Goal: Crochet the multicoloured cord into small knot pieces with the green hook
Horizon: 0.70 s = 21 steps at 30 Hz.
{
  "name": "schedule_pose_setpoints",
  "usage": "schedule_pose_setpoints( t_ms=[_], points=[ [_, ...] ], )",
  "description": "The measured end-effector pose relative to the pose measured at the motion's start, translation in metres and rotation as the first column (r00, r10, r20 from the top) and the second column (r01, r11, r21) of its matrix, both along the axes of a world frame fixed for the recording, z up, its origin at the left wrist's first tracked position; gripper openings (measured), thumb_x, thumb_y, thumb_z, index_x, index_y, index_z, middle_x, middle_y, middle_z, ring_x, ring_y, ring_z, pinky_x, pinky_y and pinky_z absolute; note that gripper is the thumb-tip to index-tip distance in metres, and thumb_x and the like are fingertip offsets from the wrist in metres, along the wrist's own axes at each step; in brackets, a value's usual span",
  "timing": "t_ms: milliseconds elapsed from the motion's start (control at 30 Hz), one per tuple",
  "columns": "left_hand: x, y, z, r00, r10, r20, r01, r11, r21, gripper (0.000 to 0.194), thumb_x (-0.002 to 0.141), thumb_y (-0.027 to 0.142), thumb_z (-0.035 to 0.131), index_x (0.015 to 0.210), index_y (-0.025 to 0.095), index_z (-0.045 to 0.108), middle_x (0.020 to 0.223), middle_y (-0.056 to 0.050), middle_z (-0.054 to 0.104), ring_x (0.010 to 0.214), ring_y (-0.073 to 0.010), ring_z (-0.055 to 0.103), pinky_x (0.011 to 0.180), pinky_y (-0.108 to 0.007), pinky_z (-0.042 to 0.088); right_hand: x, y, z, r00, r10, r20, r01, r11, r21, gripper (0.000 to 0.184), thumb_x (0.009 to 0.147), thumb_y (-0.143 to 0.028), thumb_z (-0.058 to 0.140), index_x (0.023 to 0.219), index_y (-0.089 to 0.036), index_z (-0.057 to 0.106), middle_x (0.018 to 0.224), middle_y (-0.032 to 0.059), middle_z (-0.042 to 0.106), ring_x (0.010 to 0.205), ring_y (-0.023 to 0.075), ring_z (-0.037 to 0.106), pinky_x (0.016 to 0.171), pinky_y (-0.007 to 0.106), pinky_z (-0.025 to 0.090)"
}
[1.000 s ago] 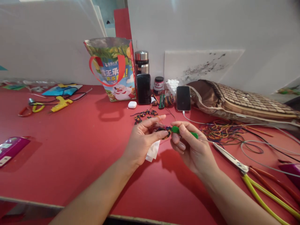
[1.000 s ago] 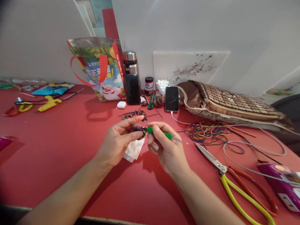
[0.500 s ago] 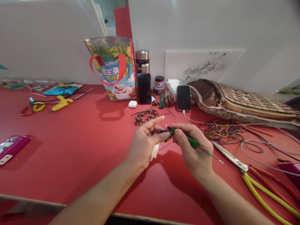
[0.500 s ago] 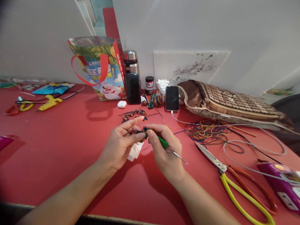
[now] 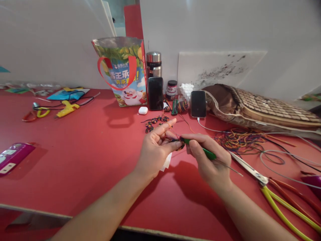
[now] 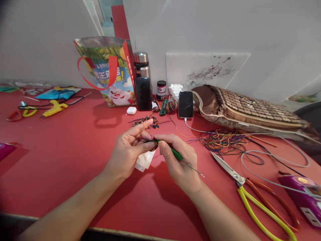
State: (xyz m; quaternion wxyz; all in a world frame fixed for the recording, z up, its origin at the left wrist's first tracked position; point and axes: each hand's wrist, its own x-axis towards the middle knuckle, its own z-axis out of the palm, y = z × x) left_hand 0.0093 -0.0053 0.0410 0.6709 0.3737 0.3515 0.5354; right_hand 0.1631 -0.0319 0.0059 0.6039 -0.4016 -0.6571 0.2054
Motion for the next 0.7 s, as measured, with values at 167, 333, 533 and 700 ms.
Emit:
schedule_pose_setpoints(
  t_ms=[167,333,533,700],
  points=[
    [0.003,-0.001,-0.001,0.996,0.012,0.085,-0.007,0.998,-0.056,0.061,0.059,0.012,0.099,0.117,0.017,0.082,0.069,0.003,0.072,0.065,-0.0099,0.067,0.07,-0.024,0.055,-0.006,0.0,-0.002,0.991,-0.107,0.079,0.094,0.983,0.157,0.029,0.1,-0.009,0.064,0.123,-0.023,0.075,0.097,0.0028,0.078,0.078,0.0131,0.07,0.073,0.026,0.056],
    [-0.002,0.004,-0.002,0.969,-0.092,0.23,0.123,0.984,-0.125,0.052,0.059,0.005,0.097,0.108,0.017,0.085,0.067,0.005,0.069,0.062,-0.0071,0.065,0.069,-0.022,0.054,-0.009,-0.005,-0.004,0.999,0.009,-0.049,-0.004,0.993,0.117,0.034,0.101,-0.013,0.066,0.13,-0.029,0.076,0.097,0.0029,0.077,0.077,0.0144,0.068,0.071,0.028,0.056],
    [-0.011,0.008,0.003,0.973,-0.145,0.182,0.158,0.986,-0.061,0.051,0.062,0.006,0.097,0.109,0.02,0.085,0.07,0.003,0.072,0.065,-0.0092,0.068,0.069,-0.022,0.055,-0.004,-0.004,0.0,0.871,0.164,-0.464,-0.262,0.953,-0.154,0.019,0.104,-0.032,0.067,0.112,-0.028,0.084,0.069,0.0,0.064,0.062,0.0122,0.056,0.055,0.025,0.045],
    [-0.015,0.007,0.009,0.983,-0.152,0.098,0.155,0.988,-0.023,0.058,0.055,0.004,0.098,0.109,0.023,0.086,0.071,0.005,0.069,0.066,-0.0084,0.068,0.067,-0.02,0.055,0.003,-0.005,0.01,0.866,0.149,-0.477,-0.264,0.946,-0.185,0.018,0.101,-0.035,0.072,0.107,-0.025,0.087,0.065,-0.0002,0.06,0.06,0.011,0.053,0.054,0.026,0.041]
  ],
)
